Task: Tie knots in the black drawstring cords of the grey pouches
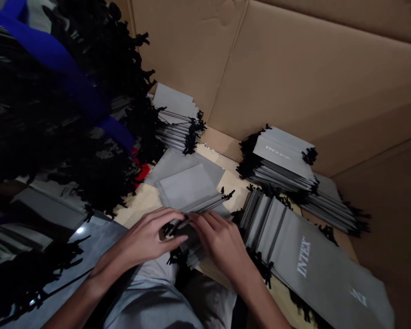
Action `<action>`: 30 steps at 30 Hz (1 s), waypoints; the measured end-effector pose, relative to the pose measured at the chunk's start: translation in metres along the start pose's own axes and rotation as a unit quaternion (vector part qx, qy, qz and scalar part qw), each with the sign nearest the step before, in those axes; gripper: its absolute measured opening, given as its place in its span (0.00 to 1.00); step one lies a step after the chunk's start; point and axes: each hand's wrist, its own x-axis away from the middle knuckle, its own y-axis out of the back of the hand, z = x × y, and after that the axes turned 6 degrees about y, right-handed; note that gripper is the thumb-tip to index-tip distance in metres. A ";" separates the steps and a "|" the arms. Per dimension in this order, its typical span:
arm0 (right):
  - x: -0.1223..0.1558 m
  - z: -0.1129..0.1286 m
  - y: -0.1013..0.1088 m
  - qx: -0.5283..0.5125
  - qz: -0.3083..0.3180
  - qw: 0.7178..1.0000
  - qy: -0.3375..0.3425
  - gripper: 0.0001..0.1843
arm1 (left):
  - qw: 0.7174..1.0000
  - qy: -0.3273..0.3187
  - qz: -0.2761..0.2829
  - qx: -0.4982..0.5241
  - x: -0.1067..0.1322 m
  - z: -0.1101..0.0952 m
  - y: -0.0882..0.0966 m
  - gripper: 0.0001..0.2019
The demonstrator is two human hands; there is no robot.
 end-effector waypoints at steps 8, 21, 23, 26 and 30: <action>0.014 0.000 0.026 -0.014 0.135 0.991 0.000 0.06 | 0.994 -0.039 0.017 -0.097 -0.002 0.009 -0.002 0.22; 0.010 0.002 0.017 0.037 0.094 0.995 0.006 0.06 | 0.997 0.048 0.056 -0.019 0.001 -0.017 0.015 0.17; 0.008 0.002 0.017 0.026 0.093 0.995 -0.007 0.06 | 0.997 0.055 0.056 -0.001 0.006 -0.017 0.014 0.16; 0.007 0.002 0.016 0.016 0.089 0.996 -0.023 0.08 | 0.998 0.055 0.024 0.011 0.015 -0.021 0.011 0.14; 0.011 0.005 0.016 0.013 0.084 0.996 -0.030 0.09 | 0.998 0.058 -0.024 0.027 0.030 -0.029 0.006 0.10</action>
